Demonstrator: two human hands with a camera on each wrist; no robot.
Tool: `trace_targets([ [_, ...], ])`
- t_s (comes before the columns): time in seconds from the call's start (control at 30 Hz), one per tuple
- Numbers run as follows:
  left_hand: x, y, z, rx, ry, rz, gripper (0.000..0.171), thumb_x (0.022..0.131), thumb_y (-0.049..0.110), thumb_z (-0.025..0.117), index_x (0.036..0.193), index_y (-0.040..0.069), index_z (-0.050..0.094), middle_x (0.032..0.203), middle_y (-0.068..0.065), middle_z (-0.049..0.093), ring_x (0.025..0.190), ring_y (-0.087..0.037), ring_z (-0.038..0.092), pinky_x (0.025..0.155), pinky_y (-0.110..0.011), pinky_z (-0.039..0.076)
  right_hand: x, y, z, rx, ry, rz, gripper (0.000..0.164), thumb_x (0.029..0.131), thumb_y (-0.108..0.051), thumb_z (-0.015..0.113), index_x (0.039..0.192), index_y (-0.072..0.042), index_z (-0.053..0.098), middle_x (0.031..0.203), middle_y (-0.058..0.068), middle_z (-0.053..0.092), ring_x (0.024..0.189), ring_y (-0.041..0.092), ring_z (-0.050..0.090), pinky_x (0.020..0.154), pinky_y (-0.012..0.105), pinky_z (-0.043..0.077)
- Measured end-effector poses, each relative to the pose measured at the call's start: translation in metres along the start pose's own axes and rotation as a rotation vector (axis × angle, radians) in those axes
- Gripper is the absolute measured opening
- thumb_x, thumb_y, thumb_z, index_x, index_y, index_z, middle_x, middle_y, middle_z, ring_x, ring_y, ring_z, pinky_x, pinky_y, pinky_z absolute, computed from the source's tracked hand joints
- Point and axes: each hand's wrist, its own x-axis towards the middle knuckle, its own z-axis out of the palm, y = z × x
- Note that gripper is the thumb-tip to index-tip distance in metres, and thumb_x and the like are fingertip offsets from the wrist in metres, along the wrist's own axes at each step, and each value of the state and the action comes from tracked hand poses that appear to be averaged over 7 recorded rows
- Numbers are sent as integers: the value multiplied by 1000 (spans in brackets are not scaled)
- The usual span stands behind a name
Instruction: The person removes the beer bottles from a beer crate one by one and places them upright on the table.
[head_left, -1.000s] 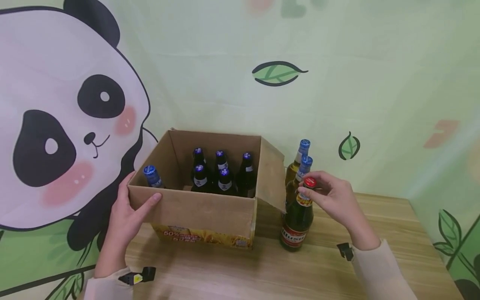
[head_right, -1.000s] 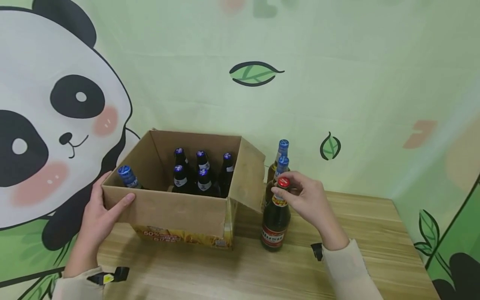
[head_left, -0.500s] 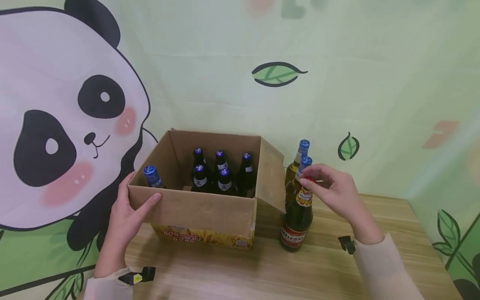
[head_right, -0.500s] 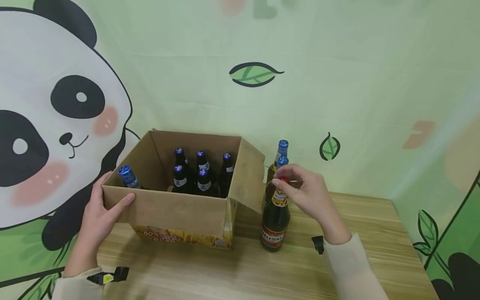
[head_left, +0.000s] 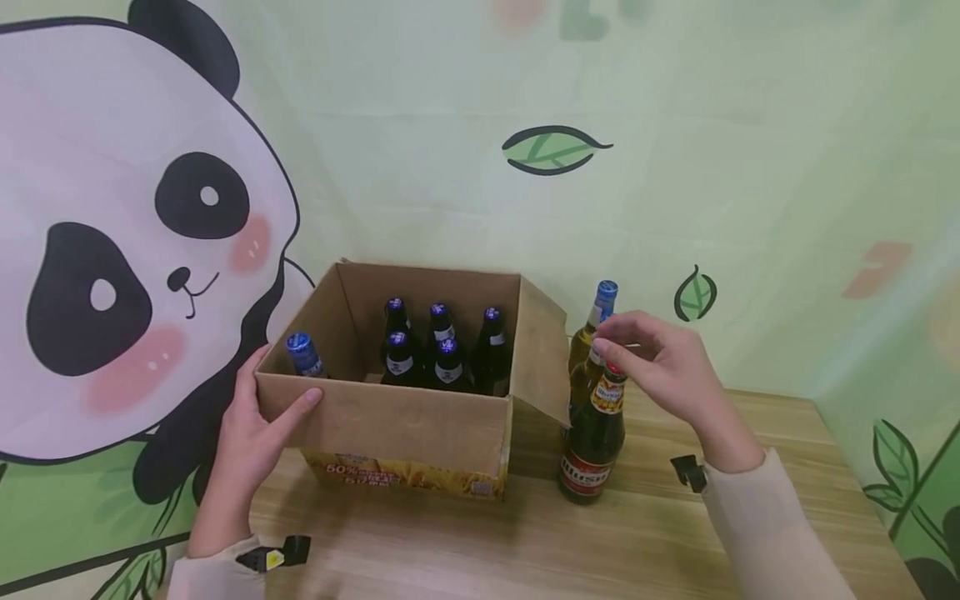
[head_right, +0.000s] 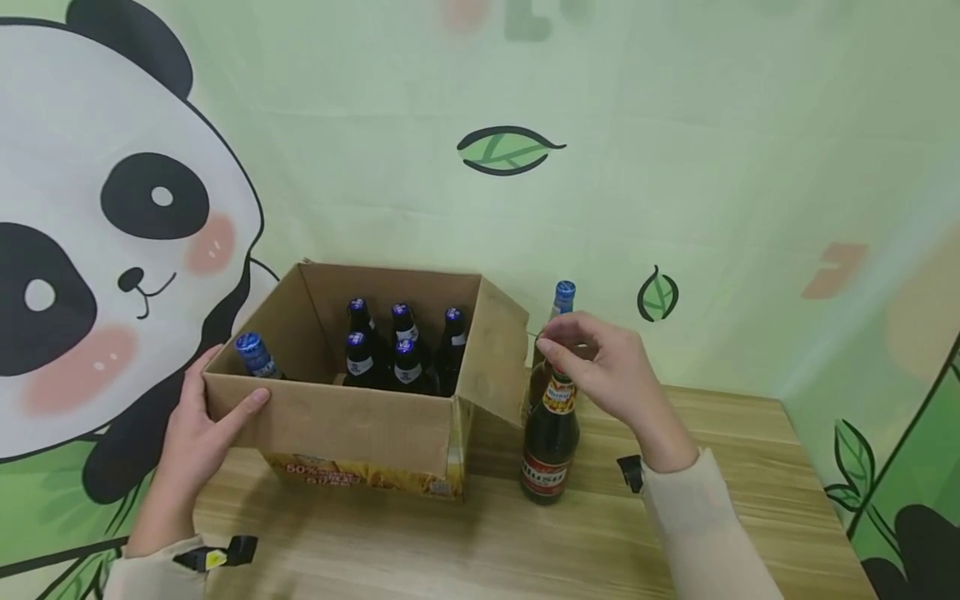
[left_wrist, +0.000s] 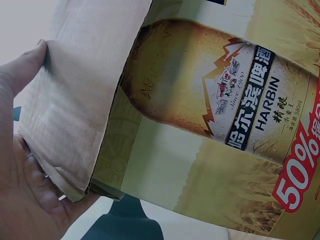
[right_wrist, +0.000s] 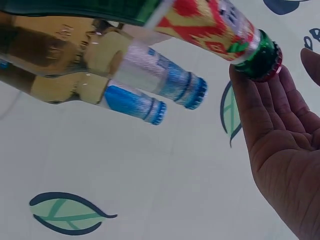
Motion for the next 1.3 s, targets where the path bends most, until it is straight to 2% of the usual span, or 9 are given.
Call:
trace_targets([
  [0.33,-2,0,-3,0,9,-1,96,89,49,74,160,40,10,160,-18,29,136,-51,37,97,-77,37,20,-28,2,-37,-29,-59,18,96,-23,71,109,-12,71,103,-2,73,87,14,72,75,25,59],
  [0.53,-3,0,-6,2,20,-7,96,89,49,73,160,39,10,160,-19,29,135,-51,38,97,-77,36,41,-60,8,-21,-54,-162,17,95,-22,72,109,-12,71,100,-4,73,83,11,71,73,29,59],
  [0.77,-4,1,-8,5,19,-8,96,89,49,73,161,37,10,158,-19,31,134,-51,39,98,-76,37,70,-104,24,42,-110,-249,16,96,-23,71,109,-13,71,102,-7,72,92,7,68,82,31,59],
  [0.9,-4,0,-9,-2,26,-7,96,89,49,73,160,38,11,158,-19,31,134,-50,40,98,-76,37,95,-123,47,90,-169,-311,16,97,-22,70,108,-11,71,100,-6,72,94,7,67,84,28,58],
  [1.07,-4,-3,-8,-14,21,-7,96,90,47,73,161,37,10,158,-19,32,133,-48,41,99,-75,37,129,-140,90,110,-265,-384,16,98,-21,68,108,-9,71,100,-3,72,93,5,67,85,25,57],
  [1.17,-2,-2,-5,-9,11,-5,96,89,48,73,161,37,11,156,-19,34,132,-47,42,98,-75,38,149,-141,120,75,-344,-360,20,98,-26,67,111,-11,70,104,-4,71,96,5,65,88,22,54],
  [1.3,0,0,-1,-14,-1,9,96,89,49,74,161,37,11,155,-19,35,130,-47,43,99,-74,39,174,-131,164,70,-519,-287,30,98,-31,67,120,-10,67,113,-3,69,105,6,63,94,18,50],
])
